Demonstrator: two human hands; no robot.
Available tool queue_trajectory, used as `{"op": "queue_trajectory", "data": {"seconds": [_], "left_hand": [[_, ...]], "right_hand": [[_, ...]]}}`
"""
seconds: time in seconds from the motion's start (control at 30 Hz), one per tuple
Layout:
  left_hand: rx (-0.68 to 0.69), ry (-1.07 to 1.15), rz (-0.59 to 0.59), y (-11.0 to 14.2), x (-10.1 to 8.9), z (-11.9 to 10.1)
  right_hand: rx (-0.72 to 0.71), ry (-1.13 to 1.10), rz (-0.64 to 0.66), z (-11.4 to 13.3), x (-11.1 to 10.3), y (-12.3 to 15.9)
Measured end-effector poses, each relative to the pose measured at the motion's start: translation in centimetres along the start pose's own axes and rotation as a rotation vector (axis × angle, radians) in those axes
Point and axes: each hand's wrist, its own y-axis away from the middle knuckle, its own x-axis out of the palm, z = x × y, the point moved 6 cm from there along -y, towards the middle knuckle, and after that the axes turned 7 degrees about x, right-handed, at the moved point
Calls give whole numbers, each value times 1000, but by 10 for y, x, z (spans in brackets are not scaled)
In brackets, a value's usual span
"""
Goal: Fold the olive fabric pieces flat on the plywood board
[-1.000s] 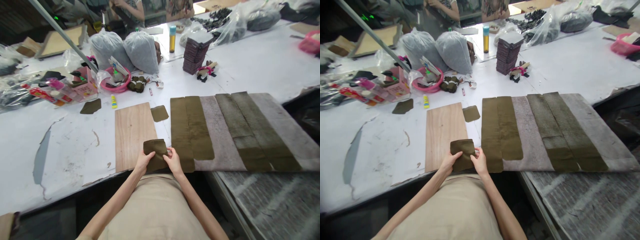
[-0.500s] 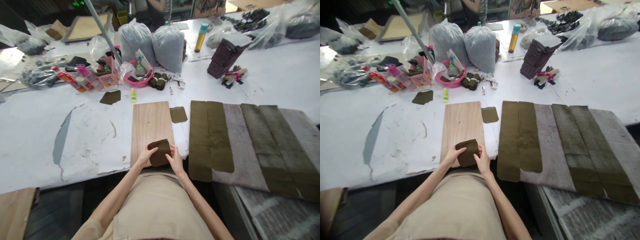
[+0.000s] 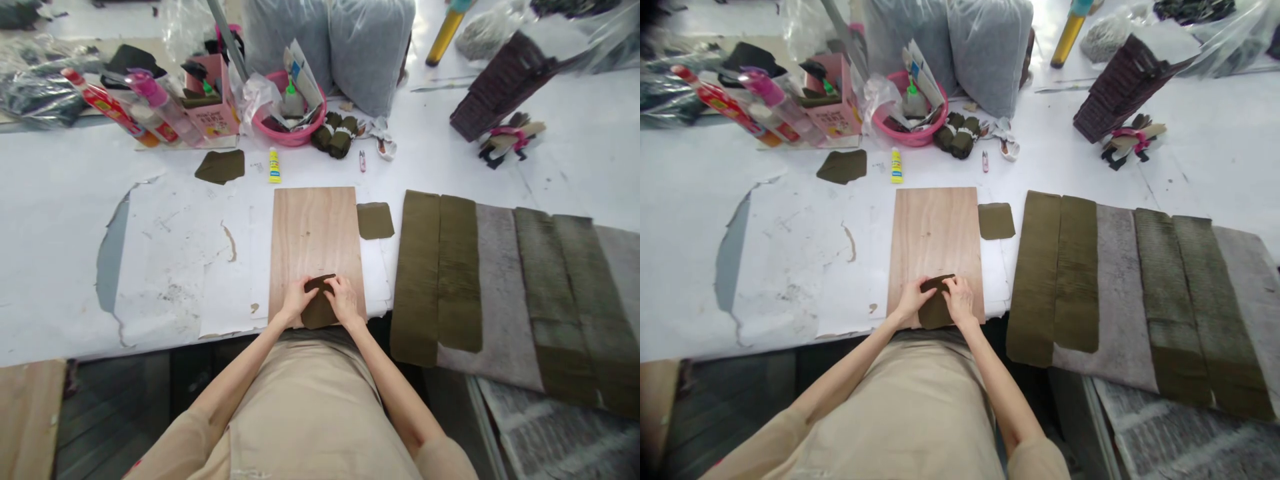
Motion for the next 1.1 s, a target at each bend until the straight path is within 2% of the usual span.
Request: {"op": "queue_trajectory", "data": {"seconds": [0.1, 0.33, 0.53, 0.67, 0.83, 1.1], "left_hand": [[3, -74, 11, -3, -3, 7], [-20, -94, 9, -8, -4, 20], [5, -148, -8, -3, -10, 12], [165, -425, -53, 7, -19, -6], [368, -656, 94, 18, -8, -25], [335, -706, 177, 12, -1, -24]], "right_hand": [[-27, 37, 14, 2, 4, -5], [-76, 151, 64, 4, 9, -12], [-73, 240, 123, 5, 13, -21], [-91, 266, 131, 7, 14, -23], [-185, 293, 56, 13, 9, -17], [-243, 315, -61, 11, 12, -7]]}}
